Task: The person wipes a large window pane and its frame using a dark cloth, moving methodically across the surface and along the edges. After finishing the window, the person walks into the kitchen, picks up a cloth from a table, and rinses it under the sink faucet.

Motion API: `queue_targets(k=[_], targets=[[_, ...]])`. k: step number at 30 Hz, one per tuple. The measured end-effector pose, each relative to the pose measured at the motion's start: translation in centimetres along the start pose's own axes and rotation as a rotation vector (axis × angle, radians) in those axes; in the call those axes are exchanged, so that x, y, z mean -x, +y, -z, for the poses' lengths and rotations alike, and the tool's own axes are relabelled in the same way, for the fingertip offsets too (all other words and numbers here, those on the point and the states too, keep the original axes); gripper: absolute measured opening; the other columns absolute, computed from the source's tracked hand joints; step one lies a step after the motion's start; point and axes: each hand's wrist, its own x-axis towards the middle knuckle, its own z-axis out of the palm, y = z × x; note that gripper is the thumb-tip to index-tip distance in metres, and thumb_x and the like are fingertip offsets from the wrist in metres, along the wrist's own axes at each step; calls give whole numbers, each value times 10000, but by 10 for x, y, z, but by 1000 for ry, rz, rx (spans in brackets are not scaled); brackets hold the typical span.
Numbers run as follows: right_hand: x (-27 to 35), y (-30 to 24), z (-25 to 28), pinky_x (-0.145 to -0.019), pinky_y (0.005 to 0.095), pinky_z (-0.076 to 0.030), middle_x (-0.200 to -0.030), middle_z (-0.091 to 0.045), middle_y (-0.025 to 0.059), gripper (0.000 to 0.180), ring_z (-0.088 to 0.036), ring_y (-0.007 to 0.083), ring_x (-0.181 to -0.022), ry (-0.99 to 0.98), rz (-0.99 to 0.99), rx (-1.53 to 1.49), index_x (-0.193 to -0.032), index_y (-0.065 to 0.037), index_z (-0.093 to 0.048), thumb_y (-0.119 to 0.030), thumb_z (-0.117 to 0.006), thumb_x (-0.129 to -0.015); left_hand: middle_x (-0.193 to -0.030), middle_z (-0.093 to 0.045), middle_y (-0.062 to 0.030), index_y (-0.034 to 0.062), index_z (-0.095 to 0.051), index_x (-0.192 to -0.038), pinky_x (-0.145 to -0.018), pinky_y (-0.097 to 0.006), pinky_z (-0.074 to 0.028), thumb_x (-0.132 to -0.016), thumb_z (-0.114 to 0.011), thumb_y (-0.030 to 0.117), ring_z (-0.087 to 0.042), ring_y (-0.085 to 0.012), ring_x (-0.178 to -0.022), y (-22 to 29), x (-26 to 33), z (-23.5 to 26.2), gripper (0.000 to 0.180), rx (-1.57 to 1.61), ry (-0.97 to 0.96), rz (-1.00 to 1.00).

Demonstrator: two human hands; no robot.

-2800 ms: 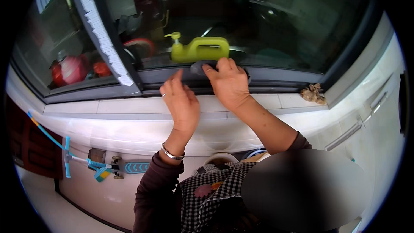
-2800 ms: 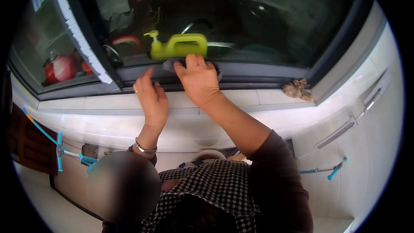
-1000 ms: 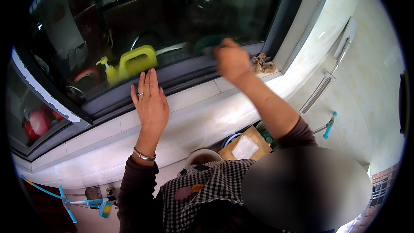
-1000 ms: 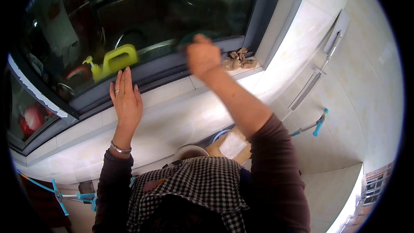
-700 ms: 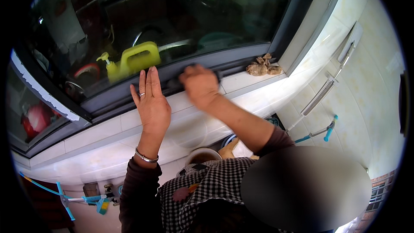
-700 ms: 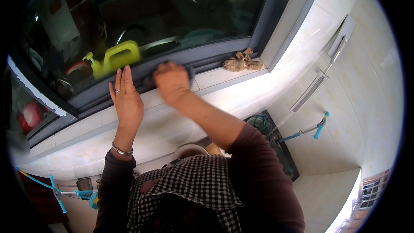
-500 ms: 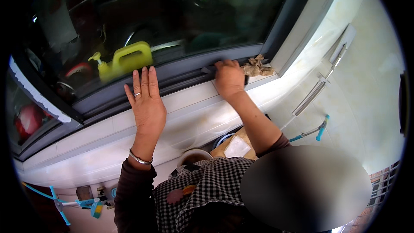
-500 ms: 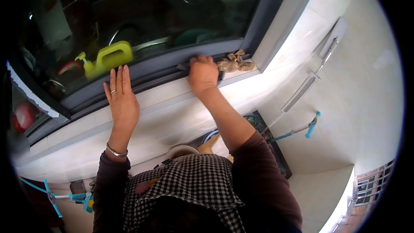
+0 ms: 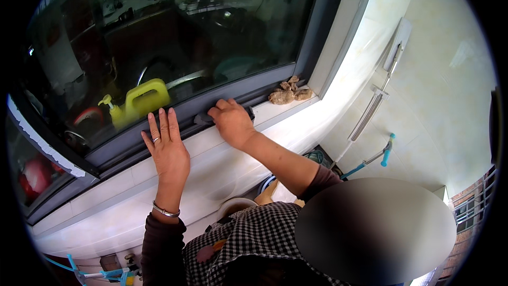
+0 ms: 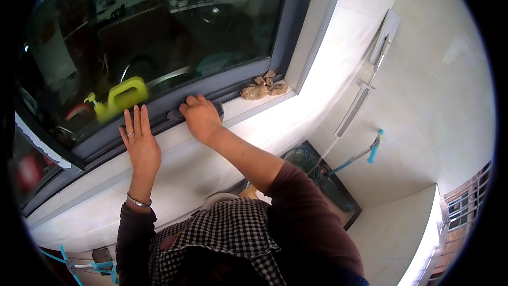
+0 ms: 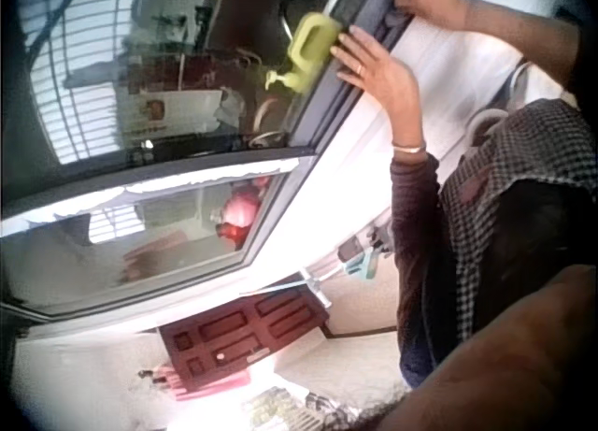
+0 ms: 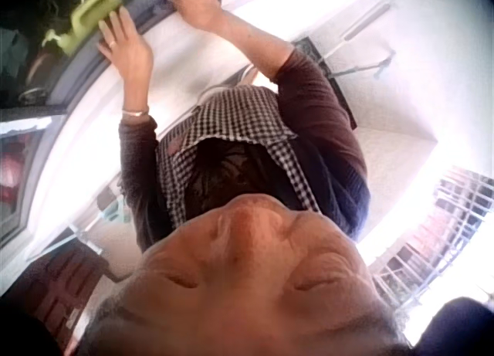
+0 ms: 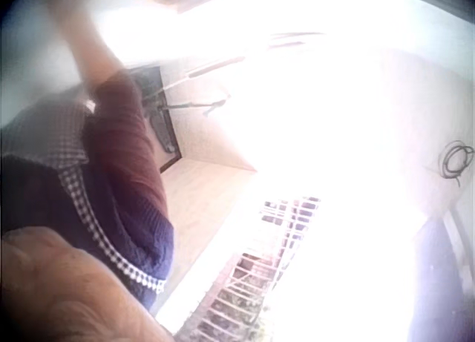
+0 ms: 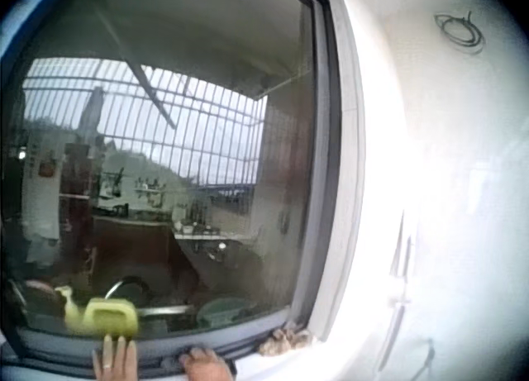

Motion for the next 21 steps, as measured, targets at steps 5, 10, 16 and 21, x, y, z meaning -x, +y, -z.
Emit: queue_targets(k=[5, 10, 16, 21], targets=[[21, -16, 14, -818, 416, -500, -920, -596, 109, 201, -574, 335, -906, 1, 104, -106, -933, -63, -681, -19, -619, -747, -1570, -280, -172, 76, -265, -1524, -1133, -663, -121, -829, -487, -61, -159, -402, -1477, -3, 0, -2, 742, 4, 15, -22], [43, -25, 31, -798, 391, -507, -916, -605, 89, 213, -581, 307, -893, 7, 92, -78, -951, -70, -692, -33, -628, -752, -1560, -307, -138, 82, -268, -1524, -1157, -624, -116, -823, -488, -77, -179, -353, -1481, -3, 2, -4, 752, -18, 50, -44], [40, -4, 30, -792, 388, -508, -908, -599, 79, 220, -577, 300, -917, 75, -91, 111, -973, -83, -699, -51, -589, -785, -1538, -346, -168, 63, -306, -1502, -1131, -679, -16, -836, -488, -5, -175, -397, -1474, -6, 1, -4, 694, 41, -32, -191], [50, -13, 33, -773, 387, -503, -901, -599, 78, 213, -568, 292, -872, 65, -20, 88, -965, -88, -701, -55, -615, -773, -1505, -399, -144, 78, -439, -1432, -1121, -688, -75, -846, -501, -5, -234, -378, -1455, -2, 1, 7, 595, 83, 1, -279]])
